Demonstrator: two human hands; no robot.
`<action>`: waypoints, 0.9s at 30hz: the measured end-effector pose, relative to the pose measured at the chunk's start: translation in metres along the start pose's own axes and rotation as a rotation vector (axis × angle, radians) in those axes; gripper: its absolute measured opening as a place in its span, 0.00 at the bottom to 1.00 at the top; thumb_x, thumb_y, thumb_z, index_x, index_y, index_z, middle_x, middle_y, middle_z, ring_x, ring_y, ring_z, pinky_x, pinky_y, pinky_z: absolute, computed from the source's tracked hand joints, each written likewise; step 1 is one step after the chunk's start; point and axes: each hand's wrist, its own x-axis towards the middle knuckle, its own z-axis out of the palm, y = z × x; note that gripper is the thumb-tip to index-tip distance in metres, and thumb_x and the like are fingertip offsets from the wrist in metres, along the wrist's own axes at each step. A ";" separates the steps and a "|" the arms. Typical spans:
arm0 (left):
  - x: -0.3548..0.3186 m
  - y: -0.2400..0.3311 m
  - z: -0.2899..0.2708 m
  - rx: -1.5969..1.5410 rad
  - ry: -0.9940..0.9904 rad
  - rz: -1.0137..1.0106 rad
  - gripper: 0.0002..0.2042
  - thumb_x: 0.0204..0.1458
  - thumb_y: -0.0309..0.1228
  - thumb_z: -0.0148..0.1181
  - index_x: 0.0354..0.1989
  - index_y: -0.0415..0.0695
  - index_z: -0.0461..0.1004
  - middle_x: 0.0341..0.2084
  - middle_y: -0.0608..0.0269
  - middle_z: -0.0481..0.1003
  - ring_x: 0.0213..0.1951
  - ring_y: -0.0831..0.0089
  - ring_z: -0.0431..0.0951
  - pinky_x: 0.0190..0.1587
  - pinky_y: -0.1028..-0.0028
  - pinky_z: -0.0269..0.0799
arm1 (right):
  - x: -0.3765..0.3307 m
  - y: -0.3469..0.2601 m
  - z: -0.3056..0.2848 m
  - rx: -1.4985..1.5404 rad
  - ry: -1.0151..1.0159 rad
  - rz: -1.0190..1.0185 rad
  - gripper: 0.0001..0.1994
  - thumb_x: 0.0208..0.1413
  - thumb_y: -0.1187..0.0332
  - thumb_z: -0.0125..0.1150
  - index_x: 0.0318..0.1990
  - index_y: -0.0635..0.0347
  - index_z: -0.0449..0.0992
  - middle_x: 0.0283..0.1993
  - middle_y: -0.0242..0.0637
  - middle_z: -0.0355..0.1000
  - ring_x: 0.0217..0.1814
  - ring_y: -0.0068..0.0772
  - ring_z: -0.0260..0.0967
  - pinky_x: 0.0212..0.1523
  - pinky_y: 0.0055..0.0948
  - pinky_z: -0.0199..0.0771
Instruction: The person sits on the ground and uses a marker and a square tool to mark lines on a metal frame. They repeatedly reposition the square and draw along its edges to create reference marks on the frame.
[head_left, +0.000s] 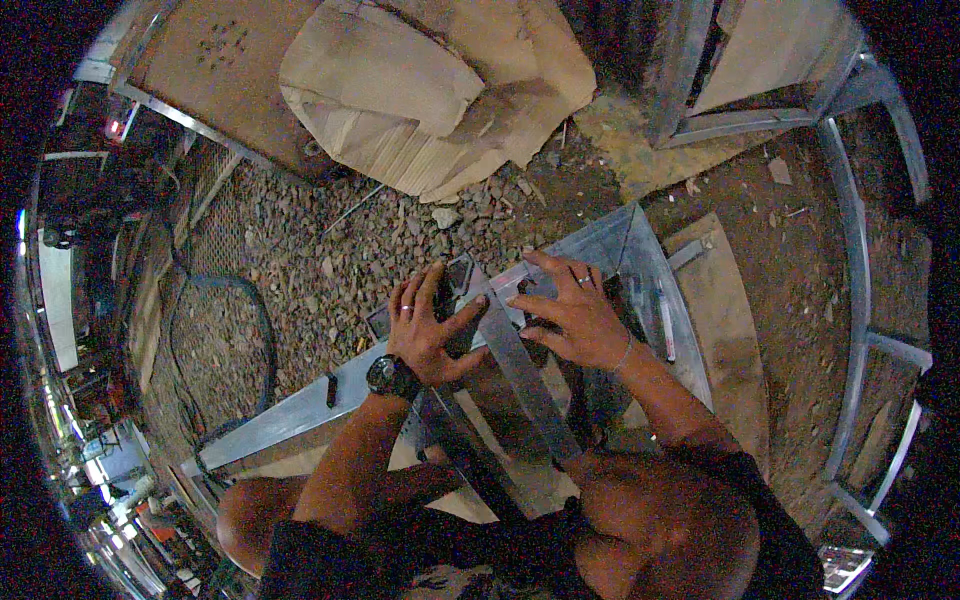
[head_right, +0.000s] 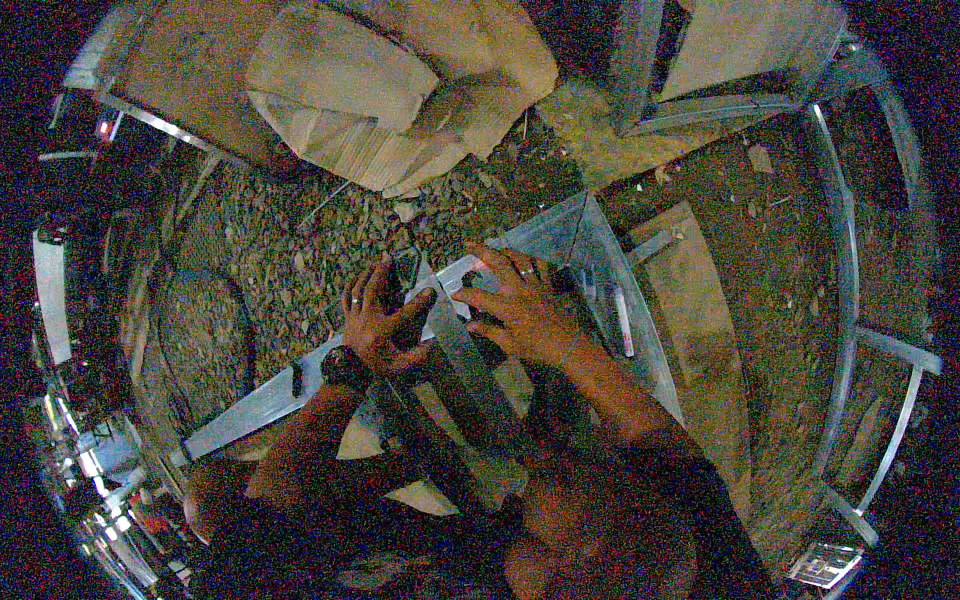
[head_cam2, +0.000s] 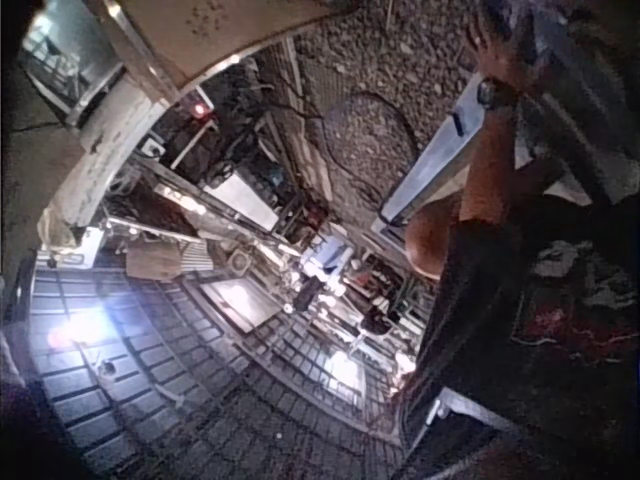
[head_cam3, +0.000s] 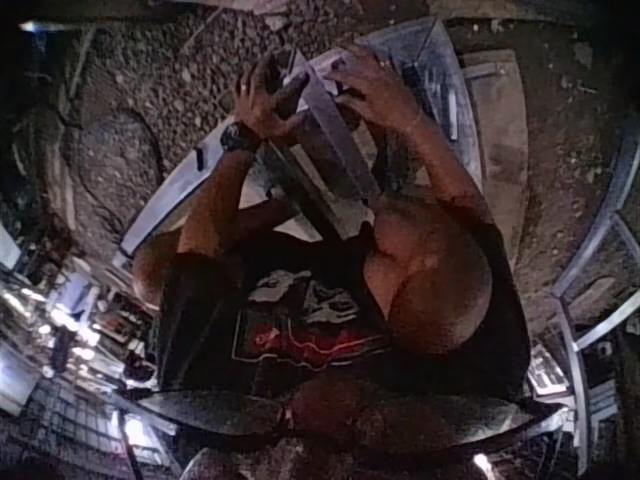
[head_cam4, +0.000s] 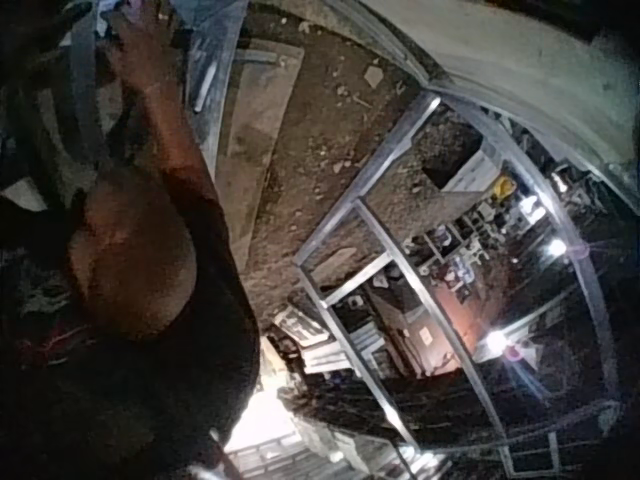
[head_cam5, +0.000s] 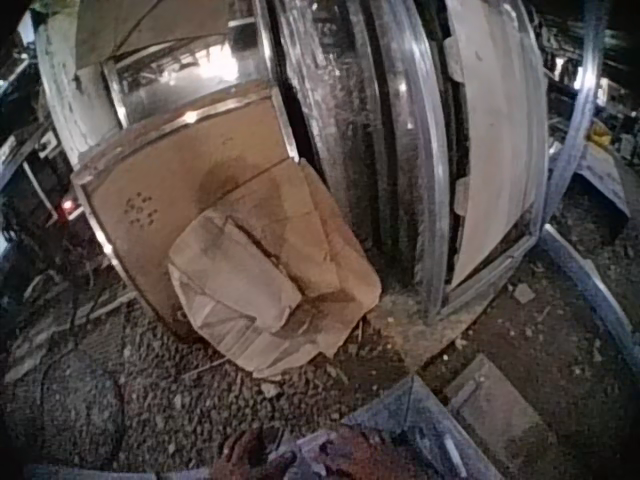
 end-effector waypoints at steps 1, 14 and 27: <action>0.001 -0.001 0.002 0.001 0.009 0.001 0.35 0.42 0.60 0.73 0.64 0.74 0.78 0.76 0.39 0.55 0.74 0.36 0.56 0.74 0.37 0.46 | 0.001 0.001 0.000 -0.009 -0.012 -0.005 0.23 0.54 0.50 0.73 0.59 0.36 0.82 0.80 0.42 0.54 0.77 0.57 0.53 0.72 0.58 0.54; -0.001 -0.003 0.006 -0.004 0.004 -0.008 0.37 0.41 0.60 0.75 0.66 0.76 0.77 0.77 0.39 0.54 0.74 0.37 0.56 0.73 0.37 0.47 | -0.003 0.004 0.005 0.127 0.106 0.053 0.42 0.44 0.50 0.81 0.69 0.46 0.71 0.80 0.43 0.55 0.78 0.57 0.53 0.73 0.59 0.51; -0.001 -0.003 0.005 0.002 0.018 0.002 0.37 0.40 0.61 0.75 0.65 0.75 0.77 0.76 0.39 0.55 0.74 0.37 0.57 0.73 0.37 0.48 | 0.000 0.004 0.010 -0.005 0.089 0.094 0.45 0.43 0.43 0.79 0.69 0.50 0.71 0.79 0.37 0.57 0.81 0.49 0.50 0.75 0.56 0.46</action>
